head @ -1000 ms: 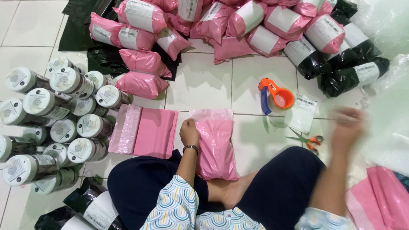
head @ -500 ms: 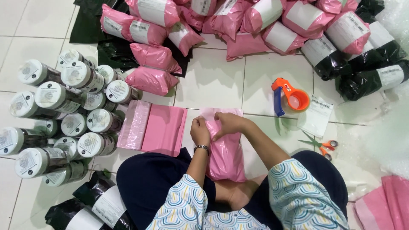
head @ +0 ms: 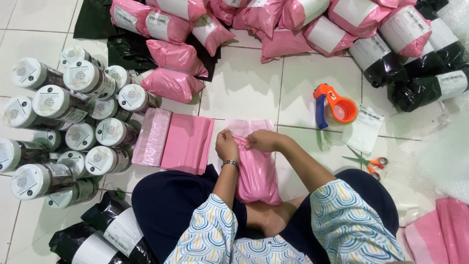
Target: The person wraps a jar in bubble wrap, secures it with tape, and then places it inside a pink plastic mailer bag before attaching a shipping label.
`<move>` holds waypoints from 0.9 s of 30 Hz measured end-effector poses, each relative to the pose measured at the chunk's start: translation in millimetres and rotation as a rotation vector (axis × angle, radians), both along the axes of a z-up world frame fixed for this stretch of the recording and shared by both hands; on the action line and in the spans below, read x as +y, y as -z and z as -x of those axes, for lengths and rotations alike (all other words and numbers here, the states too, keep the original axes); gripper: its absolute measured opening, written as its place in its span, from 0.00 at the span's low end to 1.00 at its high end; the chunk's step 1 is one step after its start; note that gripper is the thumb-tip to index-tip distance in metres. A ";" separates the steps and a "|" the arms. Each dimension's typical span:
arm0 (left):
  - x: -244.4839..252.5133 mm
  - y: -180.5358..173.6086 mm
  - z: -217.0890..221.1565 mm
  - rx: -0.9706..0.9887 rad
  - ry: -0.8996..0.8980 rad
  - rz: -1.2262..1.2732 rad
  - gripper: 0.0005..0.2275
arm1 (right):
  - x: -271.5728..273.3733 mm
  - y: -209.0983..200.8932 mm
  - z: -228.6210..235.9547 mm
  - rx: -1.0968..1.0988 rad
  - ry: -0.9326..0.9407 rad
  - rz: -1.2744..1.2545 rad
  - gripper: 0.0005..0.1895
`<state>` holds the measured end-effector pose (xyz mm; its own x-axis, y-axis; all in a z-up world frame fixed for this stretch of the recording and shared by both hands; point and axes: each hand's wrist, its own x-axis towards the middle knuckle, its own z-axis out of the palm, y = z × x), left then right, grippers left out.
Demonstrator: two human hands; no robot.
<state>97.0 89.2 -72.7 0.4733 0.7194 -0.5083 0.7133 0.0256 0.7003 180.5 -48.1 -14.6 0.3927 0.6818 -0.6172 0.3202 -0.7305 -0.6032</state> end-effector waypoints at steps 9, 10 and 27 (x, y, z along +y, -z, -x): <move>-83.4 9.1 96.1 -0.315 0.808 -1.048 0.16 | -21.9 49.7 9.7 -0.026 0.136 -0.053 0.18; -83.6 -12.6 101.8 -0.315 0.811 -1.048 0.16 | -20.5 40.3 11.9 -0.024 0.138 -0.054 0.18; -95.8 -41.4 102.0 0.047 1.219 -0.813 0.42 | -32.4 77.9 -28.2 -0.614 0.184 0.088 0.24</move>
<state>-5.0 -6.6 -31.3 0.9799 -0.0155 -0.1990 0.0257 -0.9789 0.2026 208.7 -80.5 -92.5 0.7978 0.5267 -0.2935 0.4525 -0.8447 -0.2860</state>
